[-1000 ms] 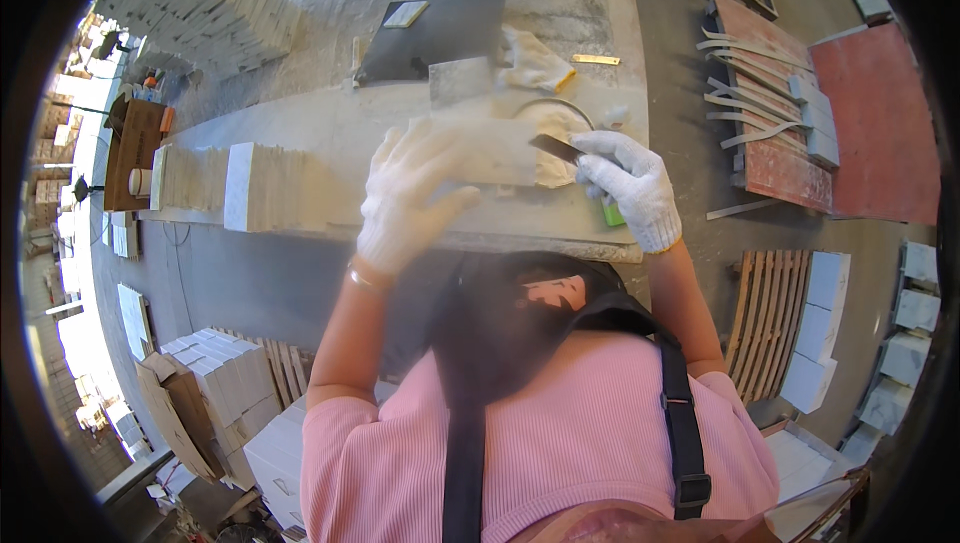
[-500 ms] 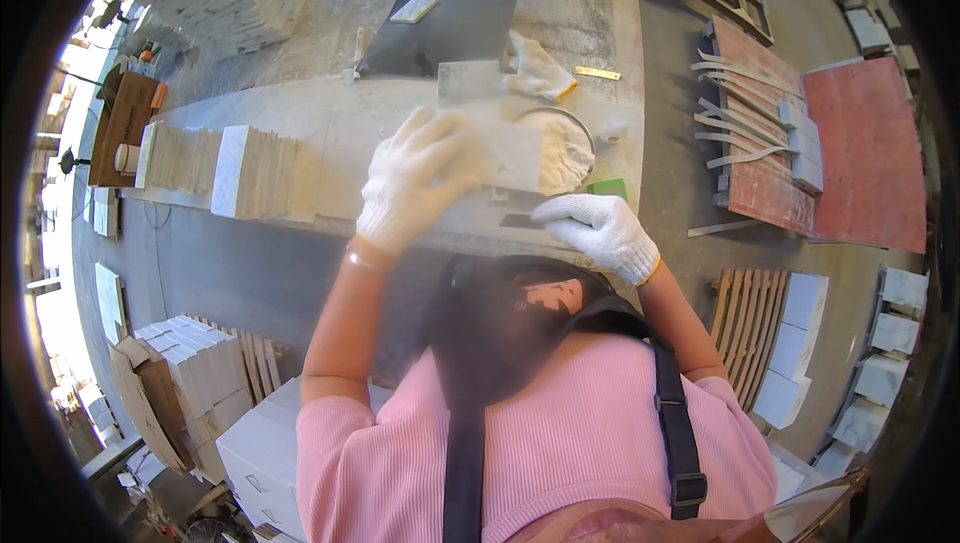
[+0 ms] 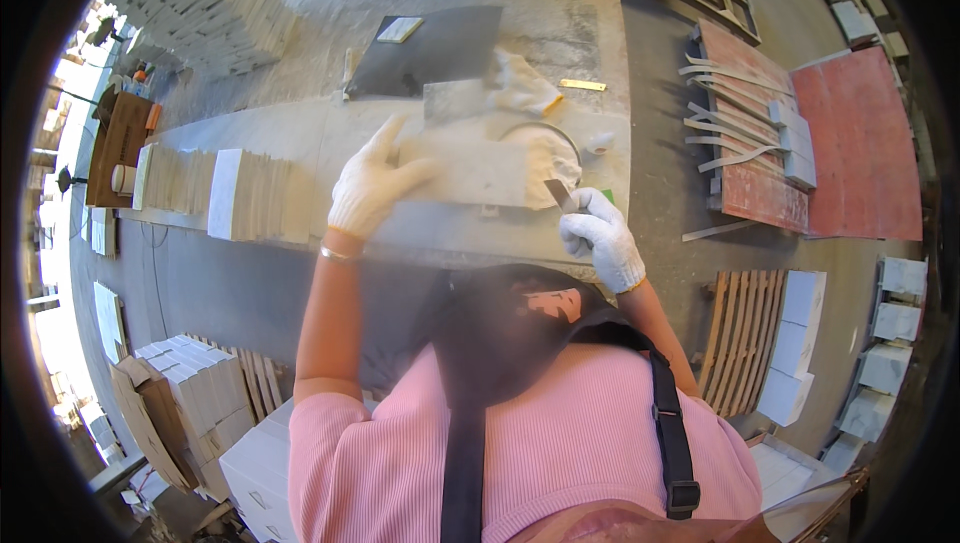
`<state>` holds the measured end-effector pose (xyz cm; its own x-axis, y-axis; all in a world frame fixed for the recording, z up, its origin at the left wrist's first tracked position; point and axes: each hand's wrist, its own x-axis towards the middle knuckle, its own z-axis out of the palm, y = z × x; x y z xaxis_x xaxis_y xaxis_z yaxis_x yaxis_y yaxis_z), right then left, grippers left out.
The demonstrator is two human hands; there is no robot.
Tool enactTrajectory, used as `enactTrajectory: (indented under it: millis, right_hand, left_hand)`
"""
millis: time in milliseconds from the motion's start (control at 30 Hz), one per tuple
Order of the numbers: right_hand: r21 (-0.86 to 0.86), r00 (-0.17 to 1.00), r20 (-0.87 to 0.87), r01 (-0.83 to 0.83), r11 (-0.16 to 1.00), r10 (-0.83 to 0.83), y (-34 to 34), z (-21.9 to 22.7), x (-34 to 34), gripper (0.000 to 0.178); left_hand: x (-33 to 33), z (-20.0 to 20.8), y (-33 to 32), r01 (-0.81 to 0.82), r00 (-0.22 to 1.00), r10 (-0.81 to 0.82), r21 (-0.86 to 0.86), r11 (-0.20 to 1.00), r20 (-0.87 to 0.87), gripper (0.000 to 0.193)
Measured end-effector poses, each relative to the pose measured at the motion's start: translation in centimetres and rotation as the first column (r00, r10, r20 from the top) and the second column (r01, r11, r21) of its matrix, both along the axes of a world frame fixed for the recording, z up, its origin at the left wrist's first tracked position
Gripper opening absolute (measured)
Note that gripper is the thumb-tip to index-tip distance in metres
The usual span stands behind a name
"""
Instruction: The person repeatedly rubs the edges of rectangular stone tiles with a small abrasive block to smooth them. They then use a metal scraper to remove excess material from the tile edges. The person handles multiple tiles one at a time and places them on a workbench.
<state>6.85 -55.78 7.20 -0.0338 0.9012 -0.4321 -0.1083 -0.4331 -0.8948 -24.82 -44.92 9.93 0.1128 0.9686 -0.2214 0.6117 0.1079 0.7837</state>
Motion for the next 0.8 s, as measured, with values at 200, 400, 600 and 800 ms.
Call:
enactTrajectory:
  millis: [200, 400, 600, 800]
  right_hand:
    - [0.095, 0.986, -0.129, -0.095, 0.991, 0.107, 2.7, 0.7, -3.3, 0.028]
    - [0.062, 0.999, 0.026, -0.039, 0.997, 0.038, 3.6, 1.9, -4.5, 0.02]
    - [0.295, 0.985, 0.173, -0.075, 0.953, 0.024, 1.3, 3.8, -2.8, 0.017]
    - [0.342, 0.936, 0.325, -0.25, 0.906, 0.135, 0.0, 4.2, -2.8, 0.024]
  left_hand:
    - [-0.2, -1.0, -0.9, -0.077, 0.961, 0.073, 0.003, 0.997, 0.268, 0.082]
    - [-0.2, 0.2, -3.5, -0.081, 0.899, 0.077, -0.008, 0.997, 0.432, 0.074]
    - [0.4, 1.6, -6.6, 0.241, 0.945, -0.26, 0.117, 0.964, 0.197, 0.045]
    - [3.4, 1.1, -7.5, 0.467, 0.884, -0.45, 0.233, 0.853, -0.124, 0.04]
